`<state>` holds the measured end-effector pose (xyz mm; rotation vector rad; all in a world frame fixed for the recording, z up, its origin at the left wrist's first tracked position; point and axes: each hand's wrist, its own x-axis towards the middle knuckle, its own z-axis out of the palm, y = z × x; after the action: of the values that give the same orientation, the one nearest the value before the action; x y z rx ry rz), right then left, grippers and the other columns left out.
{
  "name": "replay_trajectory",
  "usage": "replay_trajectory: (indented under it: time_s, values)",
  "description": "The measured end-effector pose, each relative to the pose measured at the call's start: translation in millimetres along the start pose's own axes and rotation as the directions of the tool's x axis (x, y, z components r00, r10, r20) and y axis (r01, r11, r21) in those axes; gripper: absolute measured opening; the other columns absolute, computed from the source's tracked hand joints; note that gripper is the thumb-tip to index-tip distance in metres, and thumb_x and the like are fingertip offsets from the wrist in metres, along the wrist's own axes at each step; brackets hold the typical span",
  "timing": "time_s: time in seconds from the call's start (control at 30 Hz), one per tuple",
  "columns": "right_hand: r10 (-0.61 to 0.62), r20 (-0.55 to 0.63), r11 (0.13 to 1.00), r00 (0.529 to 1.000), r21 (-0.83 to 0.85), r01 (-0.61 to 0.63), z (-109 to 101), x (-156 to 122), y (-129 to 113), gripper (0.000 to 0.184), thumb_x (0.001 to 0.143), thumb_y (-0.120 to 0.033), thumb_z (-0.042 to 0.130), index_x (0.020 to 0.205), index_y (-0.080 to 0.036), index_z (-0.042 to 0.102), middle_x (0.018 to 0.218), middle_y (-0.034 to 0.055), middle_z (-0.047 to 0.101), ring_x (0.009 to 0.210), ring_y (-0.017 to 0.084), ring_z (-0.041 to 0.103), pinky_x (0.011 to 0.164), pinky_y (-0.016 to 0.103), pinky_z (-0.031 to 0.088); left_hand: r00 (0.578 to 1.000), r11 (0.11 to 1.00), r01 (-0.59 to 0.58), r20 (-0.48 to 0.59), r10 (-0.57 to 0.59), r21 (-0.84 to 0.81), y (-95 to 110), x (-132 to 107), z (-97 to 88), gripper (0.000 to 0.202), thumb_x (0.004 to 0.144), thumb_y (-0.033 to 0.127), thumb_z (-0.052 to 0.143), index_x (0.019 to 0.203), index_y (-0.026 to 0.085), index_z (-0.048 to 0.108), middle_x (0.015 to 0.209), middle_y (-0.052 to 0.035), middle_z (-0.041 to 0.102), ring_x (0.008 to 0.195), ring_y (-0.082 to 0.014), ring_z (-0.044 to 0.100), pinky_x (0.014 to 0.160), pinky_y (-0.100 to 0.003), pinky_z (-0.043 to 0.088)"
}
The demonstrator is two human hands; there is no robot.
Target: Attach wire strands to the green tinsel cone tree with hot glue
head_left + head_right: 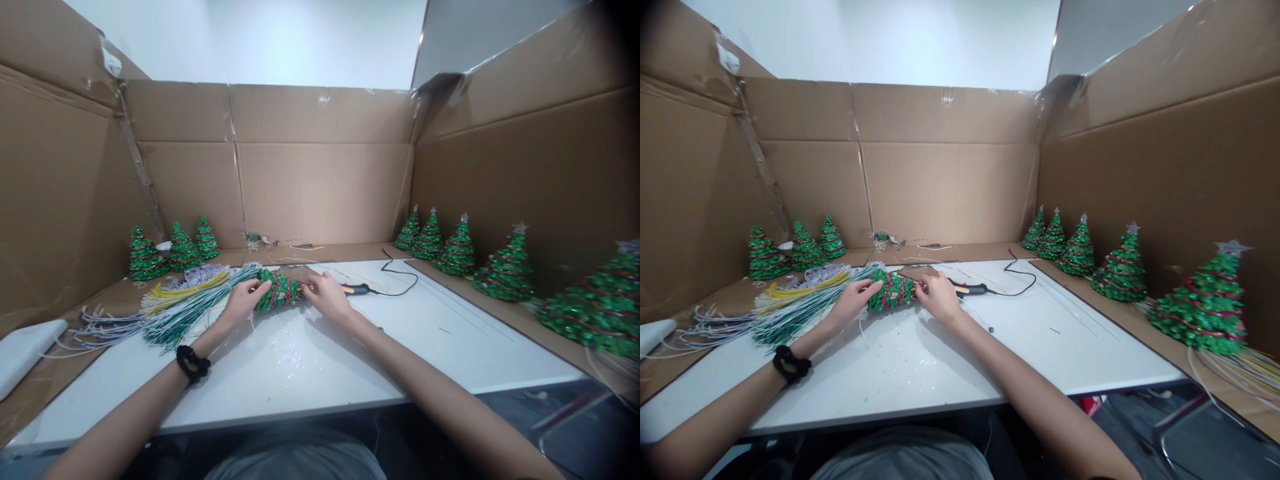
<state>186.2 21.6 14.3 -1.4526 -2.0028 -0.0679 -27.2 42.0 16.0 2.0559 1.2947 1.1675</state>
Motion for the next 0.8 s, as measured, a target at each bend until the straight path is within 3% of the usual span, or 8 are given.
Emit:
replay_trajectory:
  time_s: [0.2,0.5,0.67,0.8]
  values:
    - [-0.004,0.034,1.000,0.999,0.024,0.003,5,1,3,0.023,0.089,-0.023,0.044,0.071,-0.018,0.058,0.067,0.0035,0.058,0.077,0.019,0.047,0.061,0.026,0.029,1.000,0.999,-0.003,0.029,0.004,-0.033,1,-2,-0.9,0.045,0.078,0.056,0.049,0.059,0.020,0.029,0.060,0.0050,0.021,0.055,-0.0099,0.024,0.051,-0.024,0.017]
    - [-0.011,0.070,1.000,0.998,0.007,0.011,8,0,-2,0.022,0.089,-0.023,0.046,0.070,-0.018,0.056,0.071,0.0046,0.059,0.081,0.020,0.050,0.065,0.027,0.034,0.998,0.999,-0.012,0.065,0.014,-0.038,3,-3,-0.8,0.045,0.077,0.054,0.050,0.056,0.020,0.030,0.057,0.0050,0.023,0.052,-0.0097,0.025,0.050,-0.025,0.017]
    - [-0.069,0.046,0.998,0.997,-0.007,0.070,15,-1,0,0.022,0.090,-0.021,0.042,0.072,-0.018,0.053,0.074,0.0062,0.058,0.083,0.021,0.049,0.071,0.030,0.037,0.988,0.995,0.070,0.142,-0.060,-0.066,10,-5,-1.3,0.039,0.076,0.054,0.051,0.061,0.019,0.046,0.059,0.0023,0.044,0.056,-0.0138,0.039,0.052,-0.026,0.029]
    - [-0.072,0.066,0.997,0.995,-0.013,0.073,14,-2,0,0.016,0.085,-0.012,0.039,0.075,-0.018,0.051,0.076,0.0070,0.055,0.081,0.020,0.048,0.070,0.030,0.038,0.975,0.980,0.154,0.181,-0.130,-0.124,10,-9,-0.6,0.038,0.079,0.053,0.049,0.080,0.017,0.060,0.085,-0.0051,0.063,0.079,-0.0202,0.054,0.067,-0.029,0.042]
